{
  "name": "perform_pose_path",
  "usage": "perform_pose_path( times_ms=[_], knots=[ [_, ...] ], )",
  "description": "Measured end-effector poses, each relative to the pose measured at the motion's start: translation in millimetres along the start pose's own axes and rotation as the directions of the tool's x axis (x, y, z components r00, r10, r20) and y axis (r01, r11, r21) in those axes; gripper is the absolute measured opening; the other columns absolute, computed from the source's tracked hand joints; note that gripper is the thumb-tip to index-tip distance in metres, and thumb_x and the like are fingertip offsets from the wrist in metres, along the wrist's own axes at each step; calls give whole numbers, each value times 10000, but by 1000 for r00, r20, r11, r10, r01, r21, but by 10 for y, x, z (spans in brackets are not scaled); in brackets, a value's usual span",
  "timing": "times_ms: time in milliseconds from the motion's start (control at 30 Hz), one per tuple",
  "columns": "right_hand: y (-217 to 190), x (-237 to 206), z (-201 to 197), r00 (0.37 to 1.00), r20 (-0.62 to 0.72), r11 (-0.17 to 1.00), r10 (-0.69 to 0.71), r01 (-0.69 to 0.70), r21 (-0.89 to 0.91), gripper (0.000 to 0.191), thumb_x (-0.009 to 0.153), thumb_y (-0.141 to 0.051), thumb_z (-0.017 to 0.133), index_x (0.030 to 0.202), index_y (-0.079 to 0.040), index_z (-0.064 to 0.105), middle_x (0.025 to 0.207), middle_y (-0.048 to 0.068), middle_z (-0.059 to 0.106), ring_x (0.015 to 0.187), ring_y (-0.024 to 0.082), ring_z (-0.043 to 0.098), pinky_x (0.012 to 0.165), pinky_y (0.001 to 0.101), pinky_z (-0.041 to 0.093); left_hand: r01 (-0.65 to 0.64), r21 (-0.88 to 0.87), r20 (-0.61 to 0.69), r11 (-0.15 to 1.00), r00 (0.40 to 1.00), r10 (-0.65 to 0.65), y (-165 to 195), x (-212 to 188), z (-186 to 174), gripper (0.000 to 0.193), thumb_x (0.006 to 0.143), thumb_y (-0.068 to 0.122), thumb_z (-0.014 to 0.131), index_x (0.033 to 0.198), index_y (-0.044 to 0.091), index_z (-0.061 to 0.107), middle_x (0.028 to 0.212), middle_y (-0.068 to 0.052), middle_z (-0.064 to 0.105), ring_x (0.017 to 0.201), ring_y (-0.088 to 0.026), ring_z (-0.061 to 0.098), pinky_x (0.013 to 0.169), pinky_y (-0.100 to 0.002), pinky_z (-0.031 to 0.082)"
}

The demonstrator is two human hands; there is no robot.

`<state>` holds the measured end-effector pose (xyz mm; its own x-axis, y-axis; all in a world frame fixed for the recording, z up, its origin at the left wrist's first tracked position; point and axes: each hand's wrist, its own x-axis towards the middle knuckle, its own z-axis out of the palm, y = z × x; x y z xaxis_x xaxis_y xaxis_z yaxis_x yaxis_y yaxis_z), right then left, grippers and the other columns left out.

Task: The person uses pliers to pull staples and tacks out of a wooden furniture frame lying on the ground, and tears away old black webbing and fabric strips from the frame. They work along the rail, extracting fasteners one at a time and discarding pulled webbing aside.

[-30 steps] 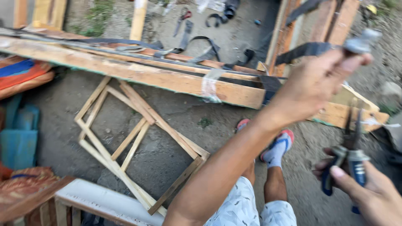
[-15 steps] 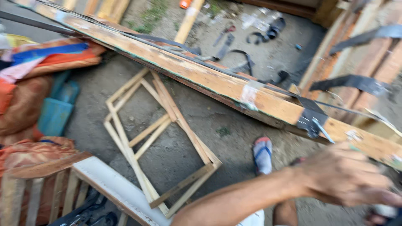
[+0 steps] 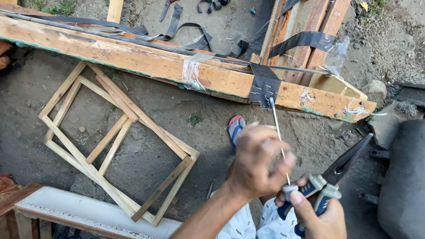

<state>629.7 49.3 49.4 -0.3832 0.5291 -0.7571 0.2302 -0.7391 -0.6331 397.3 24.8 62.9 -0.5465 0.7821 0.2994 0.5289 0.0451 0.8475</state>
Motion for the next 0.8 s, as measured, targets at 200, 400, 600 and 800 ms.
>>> perform_pose_path(
  times_ms=[200,400,600,800],
  knots=[
    [-38,-148,351,987,-159,998,27,-36,-49,346,835,-73,709,1111,39,533,857,236,742,781,293,738,750,427,601,776,-549,375,310,560,-738,63,-232,267,399,1124,354,435,1248,9,593,742,-7,602,658,-79,541,612,-236,443],
    [-106,-159,528,988,-151,990,40,-19,136,380,867,-99,714,1166,56,537,863,228,709,776,309,732,750,435,599,739,-646,369,192,522,-769,78,-281,374,390,1116,328,424,1332,36,566,661,7,555,505,-18,439,460,-183,347],
    [-186,-127,551,989,-134,990,55,-37,137,407,858,-85,724,1191,37,524,876,224,708,784,306,724,735,422,588,750,-625,300,217,487,-820,83,-275,438,401,1109,326,423,1341,31,560,647,17,542,494,-8,408,436,-180,313],
    [-246,-112,502,983,-160,995,93,-87,39,393,861,-74,718,1187,60,543,862,233,717,756,302,720,699,394,564,678,-682,228,273,552,-802,106,-301,493,366,1137,290,418,1340,6,530,627,24,500,534,-22,439,480,-197,350]
  ],
)
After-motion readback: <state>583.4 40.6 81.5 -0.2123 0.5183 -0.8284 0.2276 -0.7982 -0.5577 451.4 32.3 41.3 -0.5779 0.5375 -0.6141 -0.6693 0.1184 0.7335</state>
